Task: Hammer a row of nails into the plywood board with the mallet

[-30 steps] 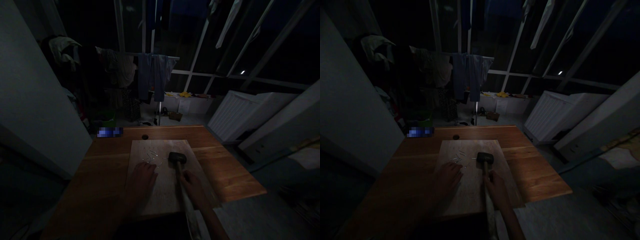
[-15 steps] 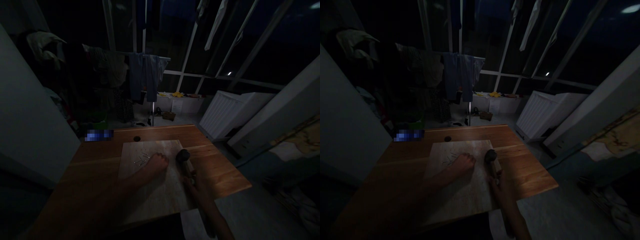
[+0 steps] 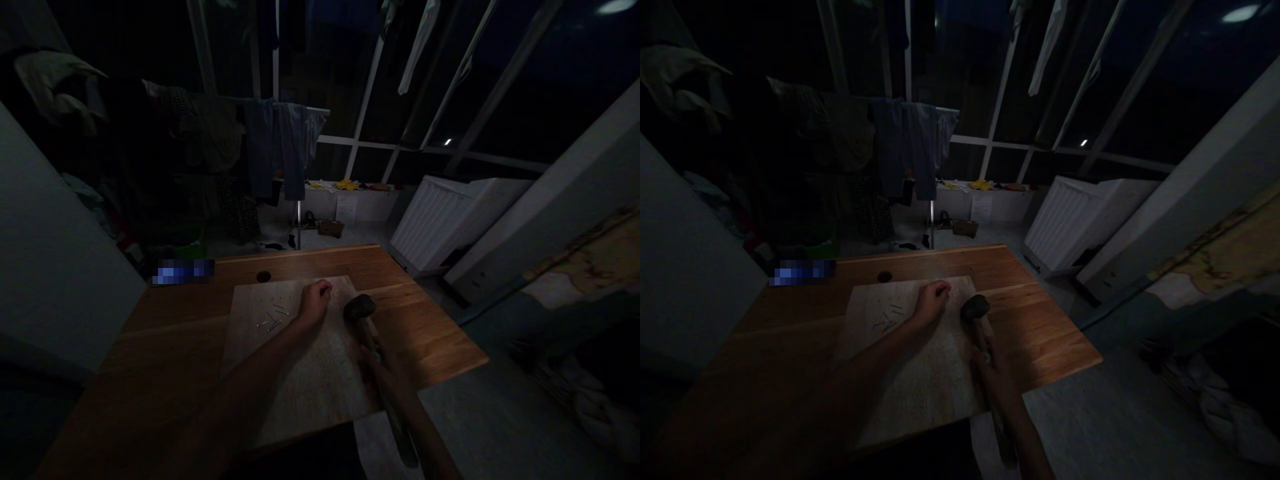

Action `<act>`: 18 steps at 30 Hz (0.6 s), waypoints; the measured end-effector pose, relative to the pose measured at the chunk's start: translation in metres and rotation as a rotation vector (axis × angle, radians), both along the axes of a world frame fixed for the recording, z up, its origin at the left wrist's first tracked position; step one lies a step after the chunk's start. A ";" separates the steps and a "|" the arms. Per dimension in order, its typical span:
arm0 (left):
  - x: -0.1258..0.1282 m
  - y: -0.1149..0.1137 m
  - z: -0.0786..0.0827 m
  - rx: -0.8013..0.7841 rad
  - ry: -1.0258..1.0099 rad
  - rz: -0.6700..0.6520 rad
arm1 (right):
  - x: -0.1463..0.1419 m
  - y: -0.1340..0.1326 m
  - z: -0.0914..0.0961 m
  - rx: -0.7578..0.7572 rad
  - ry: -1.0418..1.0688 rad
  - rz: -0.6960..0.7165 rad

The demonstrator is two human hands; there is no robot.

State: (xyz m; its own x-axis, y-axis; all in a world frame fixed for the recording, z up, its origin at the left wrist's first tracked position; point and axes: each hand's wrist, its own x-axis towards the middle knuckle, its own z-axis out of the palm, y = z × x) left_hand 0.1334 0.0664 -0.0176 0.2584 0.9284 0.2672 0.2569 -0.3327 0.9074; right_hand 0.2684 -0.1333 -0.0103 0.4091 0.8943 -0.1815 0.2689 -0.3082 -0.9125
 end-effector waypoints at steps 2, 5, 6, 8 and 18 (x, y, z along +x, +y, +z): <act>0.004 0.002 -0.002 -0.004 -0.010 0.023 | -0.002 -0.001 0.000 -0.027 0.029 0.006; 0.010 0.005 -0.003 -0.004 -0.032 0.050 | -0.004 -0.002 -0.002 0.000 0.032 -0.031; 0.012 0.006 -0.003 -0.001 -0.032 0.050 | -0.005 -0.002 -0.003 0.013 0.030 -0.039; 0.014 0.008 -0.004 0.011 -0.029 0.034 | -0.004 -0.002 -0.004 0.036 0.035 -0.033; 0.014 0.007 -0.015 0.082 0.018 -0.054 | -0.002 0.001 0.001 0.045 0.008 0.023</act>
State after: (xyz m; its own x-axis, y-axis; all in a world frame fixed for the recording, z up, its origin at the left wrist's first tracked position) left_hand 0.1473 0.0732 -0.0323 0.3135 0.8880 0.3364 0.2527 -0.4195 0.8719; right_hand 0.2660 -0.1320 -0.0090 0.3869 0.9107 -0.1445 0.2677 -0.2609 -0.9275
